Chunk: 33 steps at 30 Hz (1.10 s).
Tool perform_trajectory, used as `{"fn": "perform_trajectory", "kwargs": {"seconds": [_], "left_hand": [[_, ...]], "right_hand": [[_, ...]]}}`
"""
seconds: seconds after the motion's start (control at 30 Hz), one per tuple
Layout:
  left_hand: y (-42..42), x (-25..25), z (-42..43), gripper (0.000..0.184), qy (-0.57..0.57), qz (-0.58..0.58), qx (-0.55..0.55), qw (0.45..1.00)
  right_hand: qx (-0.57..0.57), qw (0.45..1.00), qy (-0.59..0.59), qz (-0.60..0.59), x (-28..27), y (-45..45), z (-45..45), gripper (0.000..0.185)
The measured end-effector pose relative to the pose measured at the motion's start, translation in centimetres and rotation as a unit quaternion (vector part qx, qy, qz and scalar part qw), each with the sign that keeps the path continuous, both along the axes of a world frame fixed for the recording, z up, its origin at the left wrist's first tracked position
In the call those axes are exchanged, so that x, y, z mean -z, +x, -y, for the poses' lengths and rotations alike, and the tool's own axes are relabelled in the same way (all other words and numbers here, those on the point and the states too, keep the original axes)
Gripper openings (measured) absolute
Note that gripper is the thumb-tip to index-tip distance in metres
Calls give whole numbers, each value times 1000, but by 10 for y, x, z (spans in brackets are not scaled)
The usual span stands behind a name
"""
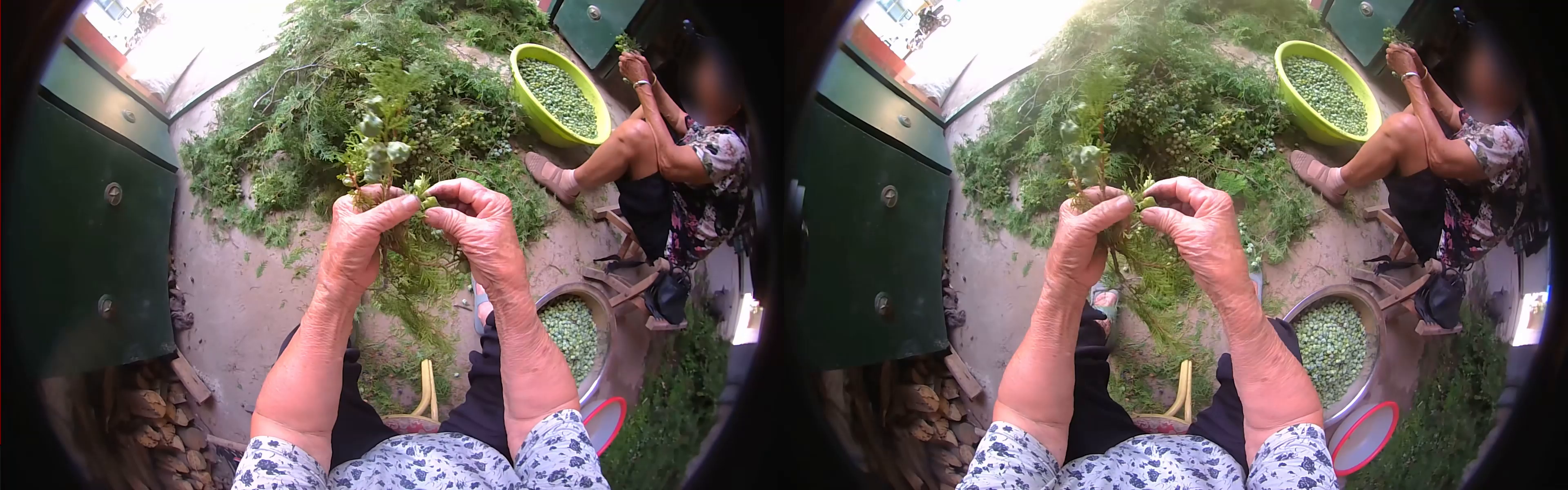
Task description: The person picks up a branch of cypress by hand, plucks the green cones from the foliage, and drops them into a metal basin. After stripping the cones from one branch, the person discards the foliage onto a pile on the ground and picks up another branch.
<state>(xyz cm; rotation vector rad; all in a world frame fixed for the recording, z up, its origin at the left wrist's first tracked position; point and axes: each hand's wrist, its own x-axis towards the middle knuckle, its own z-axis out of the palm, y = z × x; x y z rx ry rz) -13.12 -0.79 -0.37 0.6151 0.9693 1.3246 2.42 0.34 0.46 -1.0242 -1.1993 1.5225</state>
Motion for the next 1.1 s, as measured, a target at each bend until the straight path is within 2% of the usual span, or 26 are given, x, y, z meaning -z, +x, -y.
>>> {"fn": "perform_trajectory", "kwargs": {"seconds": [0.1, 0.2, 0.27, 0.3, 0.37, 0.5, 0.57, 0.6, 0.63, 0.73, 0.77, 0.83, 0.87, 0.9, 0.97, 1.0, 1.03, 1.07, 1.1], "left_hand": [[-1, -1, 0, 17, -16, -51, 44, 998], [-1, -6, 1, 17, -28, -85, 69, 994], [-1, -8, 3, 14, -45, -41, 60, 996], [-1, -10, 4, 14, -46, -41, 60, 996], [-1, -15, 5, 12, -85, -33, 40, 995], [-3, -8, -1, 11, -80, -27, 47, 995], [0, -1, -4, 12, -62, -134, 25, 989], [2, 7, -4, 11, -38, -115, 6, 993], [2, 10, -3, 11, -38, -115, 5, 993], [1, 15, -2, 11, -1, -247, 11, 969], [1, 16, -2, 11, -1, -247, 11, 969], [4, 18, -2, 12, 36, -373, 28, 927], [7, 25, -3, 13, 66, -399, 25, 914], [9, 30, -4, 13, 66, -399, 25, 914], [13, 38, -4, 24, 71, -397, 23, 915], [14, 26, -3, 32, 36, -387, 59, 920], [15, 22, -2, 32, 36, -387, 59, 920], [16, 20, -1, 34, 34, -344, 67, 936], [17, 19, -1, 37, 32, -301, 75, 950]], "right_hand": [[3, 999, -28, -18, -1, 1, -1, 18], [-15, 999, -19, 28, 2, 5, -3, 16], [-52, 989, -106, -92, 6, 6, -5, 15], [-52, 989, -107, -92, 8, 7, -5, 15], [-70, 948, -196, -240, 13, 7, -8, 14], [-21, 931, -190, -310, 13, 6, -15, 16], [34, 939, -177, -292, -2, 2, -14, 18], [51, 940, -181, -283, -8, 0, -12, 18], [50, 940, -182, -283, -4, 1, -11, 18], [-53, 944, -123, -302, 11, 5, -10, 12], [-54, 944, -123, -302, 10, 6, -7, 12], [-111, 984, -53, -130, -7, 0, 1, 12], [-108, 994, 32, -15, -15, -7, 5, 16], [-98, 990, 93, 37, -13, -13, 5, 17], [-17, 984, 115, 136, -9, -18, 5, 19], [-16, 984, 115, 136, -6, -18, 3, 19], [43, 981, 116, 147, -3, -18, 2, 18], [100, 976, 117, 156, -1, -18, 0, 17], [101, 976, 117, 157, 2, -16, -1, 17]]}}
